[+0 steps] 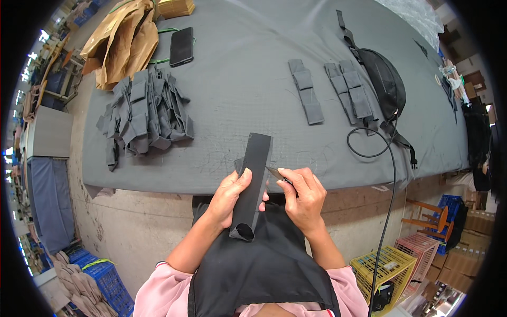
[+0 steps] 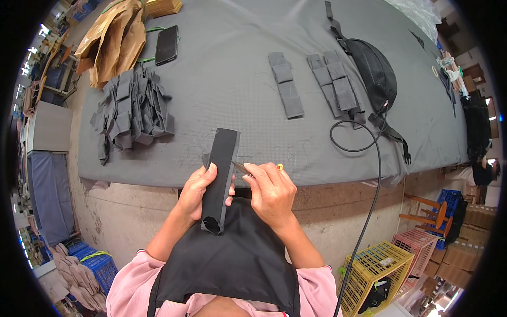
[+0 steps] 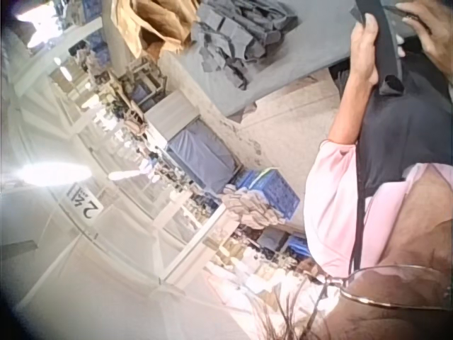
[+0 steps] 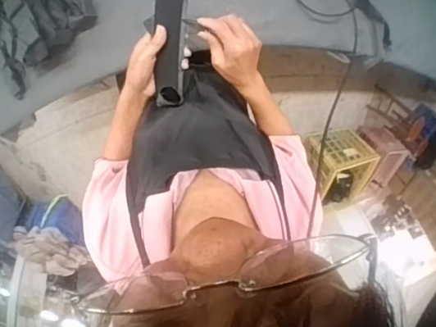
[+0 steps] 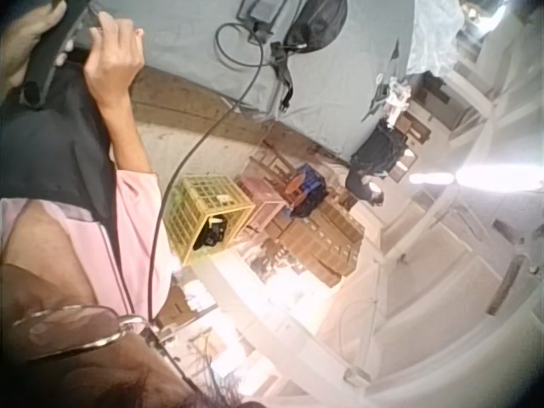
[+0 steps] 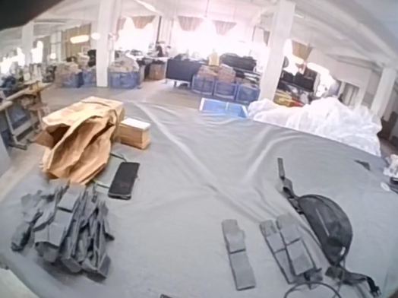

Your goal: The person trims excess threads and edges from multiple gray fabric straps using a small pair of scissors. They handle each strap individually, snipping loose threads and then placing the finished pieces on the table.

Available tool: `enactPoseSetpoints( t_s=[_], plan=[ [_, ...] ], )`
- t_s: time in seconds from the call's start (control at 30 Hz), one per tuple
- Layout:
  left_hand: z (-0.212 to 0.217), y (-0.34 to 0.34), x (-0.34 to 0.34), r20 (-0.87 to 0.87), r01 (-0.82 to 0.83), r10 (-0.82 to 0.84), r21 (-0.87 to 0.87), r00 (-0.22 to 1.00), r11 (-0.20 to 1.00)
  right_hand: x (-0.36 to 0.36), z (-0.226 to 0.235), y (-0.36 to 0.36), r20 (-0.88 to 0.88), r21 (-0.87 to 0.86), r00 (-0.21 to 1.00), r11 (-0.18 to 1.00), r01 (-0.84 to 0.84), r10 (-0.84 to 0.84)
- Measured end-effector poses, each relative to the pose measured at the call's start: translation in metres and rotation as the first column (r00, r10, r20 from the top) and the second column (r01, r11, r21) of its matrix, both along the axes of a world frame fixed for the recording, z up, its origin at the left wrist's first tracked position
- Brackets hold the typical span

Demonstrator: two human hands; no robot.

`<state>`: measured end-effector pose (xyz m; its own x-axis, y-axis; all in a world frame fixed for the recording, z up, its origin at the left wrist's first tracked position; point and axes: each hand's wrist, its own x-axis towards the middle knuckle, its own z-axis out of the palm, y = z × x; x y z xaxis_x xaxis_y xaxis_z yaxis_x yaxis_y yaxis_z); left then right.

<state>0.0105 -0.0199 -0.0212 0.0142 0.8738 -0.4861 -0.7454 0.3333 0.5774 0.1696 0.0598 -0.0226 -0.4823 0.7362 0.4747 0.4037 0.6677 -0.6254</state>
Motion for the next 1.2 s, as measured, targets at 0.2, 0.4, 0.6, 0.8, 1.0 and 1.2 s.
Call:
enactPoseSetpoints(
  t_s=[0.2, 0.4, 0.6, 0.8, 1.0, 1.2],
  plan=[
    [-0.002, -0.002, -0.003, 0.003, 0.044, -0.044, 0.034, 0.999, 0.998, 0.001, -0.001, -0.003, -0.098, -0.186, 0.995, 0.982, 0.013, -0.032],
    [-0.002, -0.002, 0.0, 0.064, 0.023, -0.028, 0.078, 0.998, 0.997, -0.001, 0.006, 0.0, -0.164, -0.265, 0.986, 0.963, -0.057, 0.013],
    [-0.005, -0.005, -0.003, 0.159, 0.093, -0.115, 0.135, 0.981, 0.986, -0.012, 0.008, 0.008, -0.076, -0.168, 0.989, 0.976, -0.138, 0.126],
    [-0.008, -0.004, -0.006, 0.222, 0.106, -0.133, 0.13, 0.966, 0.986, -0.013, 0.002, 0.008, -0.069, -0.038, 0.99, 0.991, -0.128, 0.125],
    [-0.002, 0.003, 0.001, 0.177, 0.091, -0.109, 0.107, 0.978, 0.99, -0.016, -0.001, 0.028, -0.4, -0.762, 0.91, 0.592, -0.263, -0.112],
    [-0.015, 0.015, 0.004, 0.302, 0.082, -0.181, 0.312, 0.936, 0.947, -0.002, 0.009, 0.039, -0.599, -0.8, 0.786, 0.073, -0.595, -0.153]
  ],
)
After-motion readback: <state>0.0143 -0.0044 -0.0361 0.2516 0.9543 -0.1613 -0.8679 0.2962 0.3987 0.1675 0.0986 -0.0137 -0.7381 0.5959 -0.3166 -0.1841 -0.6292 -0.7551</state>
